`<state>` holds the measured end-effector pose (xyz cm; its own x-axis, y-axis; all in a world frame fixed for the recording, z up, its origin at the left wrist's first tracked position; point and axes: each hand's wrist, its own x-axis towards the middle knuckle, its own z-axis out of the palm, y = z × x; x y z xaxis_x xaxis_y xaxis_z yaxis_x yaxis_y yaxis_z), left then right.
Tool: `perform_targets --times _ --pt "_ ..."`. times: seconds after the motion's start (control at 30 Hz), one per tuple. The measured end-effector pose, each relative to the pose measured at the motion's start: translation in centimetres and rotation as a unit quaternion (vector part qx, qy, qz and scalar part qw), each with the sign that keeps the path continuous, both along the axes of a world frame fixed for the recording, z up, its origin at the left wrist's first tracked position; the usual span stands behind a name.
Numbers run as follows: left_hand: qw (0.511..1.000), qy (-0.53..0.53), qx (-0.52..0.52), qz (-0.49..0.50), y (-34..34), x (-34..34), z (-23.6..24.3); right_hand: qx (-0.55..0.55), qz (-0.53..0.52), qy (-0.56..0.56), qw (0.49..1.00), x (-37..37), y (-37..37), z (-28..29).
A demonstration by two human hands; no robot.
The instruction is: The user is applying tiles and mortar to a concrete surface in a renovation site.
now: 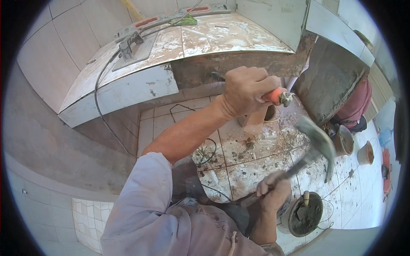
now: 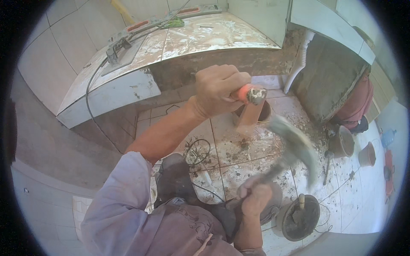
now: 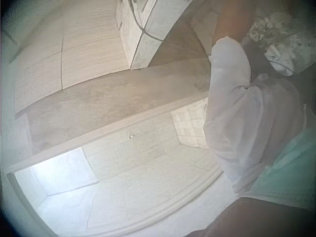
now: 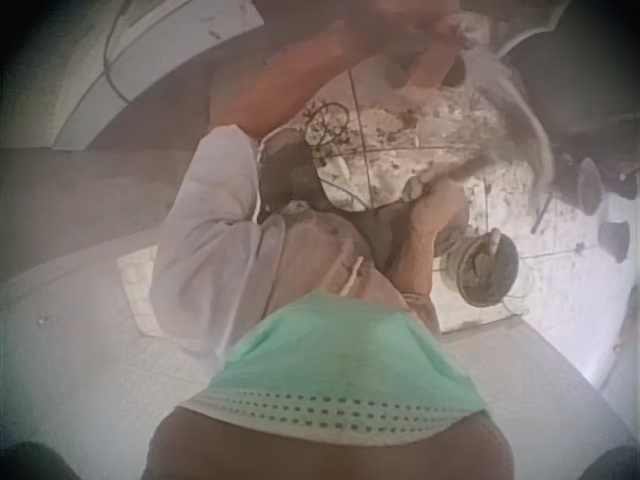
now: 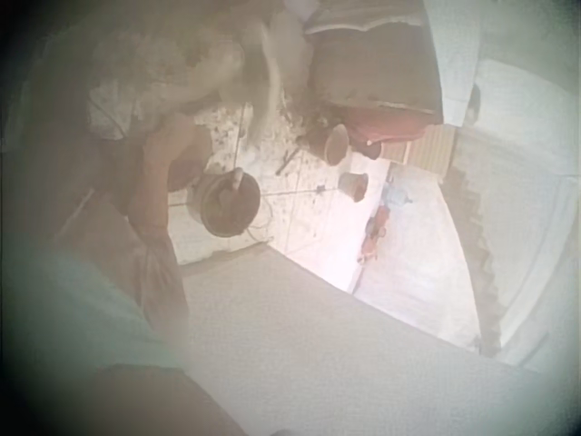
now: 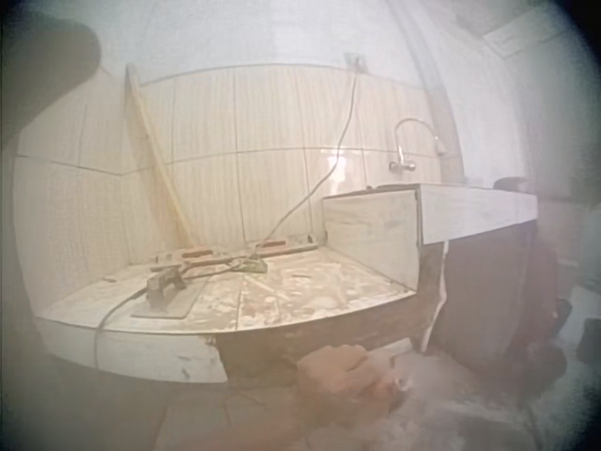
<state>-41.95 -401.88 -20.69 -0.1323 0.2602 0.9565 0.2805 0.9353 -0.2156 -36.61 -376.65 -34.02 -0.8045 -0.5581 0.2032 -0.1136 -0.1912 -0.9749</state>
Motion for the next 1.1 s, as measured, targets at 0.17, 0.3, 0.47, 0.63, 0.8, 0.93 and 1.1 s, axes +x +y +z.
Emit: perform_targets --times 0.17,0.3,0.47,0.63,0.8,0.93,1.1 --pt "1.0 -0.017 -0.008 -0.006 0.7 0.1 -0.7 -0.43 -0.125 0.01 0.894 0.0 -0.2 3.9" --pt "1.0 -0.017 0.004 0.012 0.8 -0.5 -0.5 -0.255 -0.061 0.048 0.964 -1.0 -0.8 -0.3" --pt "1.0 -0.017 -0.007 0.007 -0.1 0.3 -0.7 -0.031 -0.061 -0.007 0.998 0.2 0.3 0.5" --pt "1.0 -0.025 -0.001 -0.01 0.7 0.1 -0.8 -0.485 -0.095 0.014 0.869 -0.8 -0.6 3.1" --pt "0.999 -0.026 -0.009 0.023 0.3 0.3 -1.0 -0.018 -0.068 0.009 0.997 0.2 -0.9 -0.5" --pt "0.997 -0.061 -0.038 0.001 0.0 0.7 -1.5 -0.247 -0.134 -0.06 0.958 0.5 -0.5 1.7" --pt "0.998 -0.045 -0.043 -0.002 0.5 1.0 -0.9 -0.277 -0.15 -0.02 0.949 0.0 1.5 2.7"
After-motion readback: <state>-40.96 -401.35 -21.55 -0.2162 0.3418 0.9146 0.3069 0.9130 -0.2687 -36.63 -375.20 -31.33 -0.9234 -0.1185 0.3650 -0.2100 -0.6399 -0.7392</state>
